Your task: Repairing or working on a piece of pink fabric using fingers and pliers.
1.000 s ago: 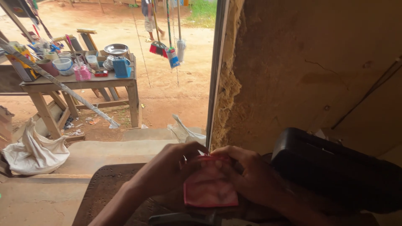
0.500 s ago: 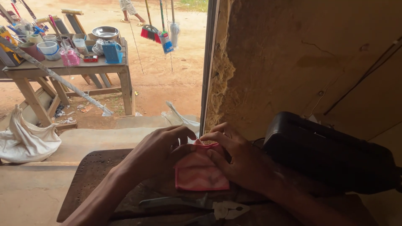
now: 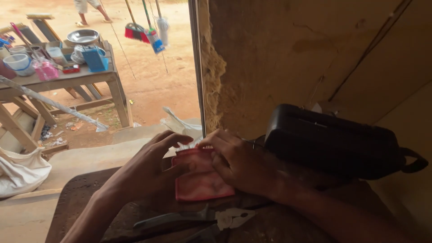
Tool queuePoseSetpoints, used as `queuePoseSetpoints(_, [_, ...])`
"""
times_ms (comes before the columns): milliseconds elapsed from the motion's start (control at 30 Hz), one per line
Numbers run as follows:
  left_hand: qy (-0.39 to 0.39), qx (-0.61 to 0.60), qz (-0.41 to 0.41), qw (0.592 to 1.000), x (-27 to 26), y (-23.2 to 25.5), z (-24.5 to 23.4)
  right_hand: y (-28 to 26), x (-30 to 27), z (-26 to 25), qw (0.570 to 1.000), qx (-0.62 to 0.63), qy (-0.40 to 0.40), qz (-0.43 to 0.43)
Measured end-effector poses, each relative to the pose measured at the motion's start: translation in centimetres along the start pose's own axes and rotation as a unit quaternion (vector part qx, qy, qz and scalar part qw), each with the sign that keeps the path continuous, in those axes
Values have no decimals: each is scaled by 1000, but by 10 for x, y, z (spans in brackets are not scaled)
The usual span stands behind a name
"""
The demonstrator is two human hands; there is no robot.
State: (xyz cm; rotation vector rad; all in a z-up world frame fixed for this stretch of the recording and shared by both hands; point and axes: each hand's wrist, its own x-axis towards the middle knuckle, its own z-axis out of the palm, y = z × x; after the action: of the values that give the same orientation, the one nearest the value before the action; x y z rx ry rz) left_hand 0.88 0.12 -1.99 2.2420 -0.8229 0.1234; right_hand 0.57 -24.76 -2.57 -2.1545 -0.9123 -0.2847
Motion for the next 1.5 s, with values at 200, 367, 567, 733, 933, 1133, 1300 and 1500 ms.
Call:
queuePoseSetpoints(200, [-58,-16,-178,982,6,18,2,-7,2,-5,998,35,-26,35])
queuePoseSetpoints(367, [-26,-141,-166,976,0,9,7,-5,3,-4,996,58,-35,62])
queuePoseSetpoints(567, [8,-205,-84,975,0,2,12,-5,3,-7,992,90,-26,80])
queuePoseSetpoints(733, [64,-248,-58,965,1,-8,12,-8,11,-1,990,118,-23,76])
queuePoseSetpoints(933, [110,-226,-40,967,16,1,-3,2,27,12,948,252,-9,194])
queuePoseSetpoints(1133, [132,-133,-74,979,40,-8,0,30,34,31,961,232,59,142])
queuePoseSetpoints(1300, [133,-242,-87,957,34,-15,-1,17,41,20,898,382,54,214])
queuePoseSetpoints(1500, [75,-260,-102,957,23,-40,0,28,37,22,887,407,87,199])
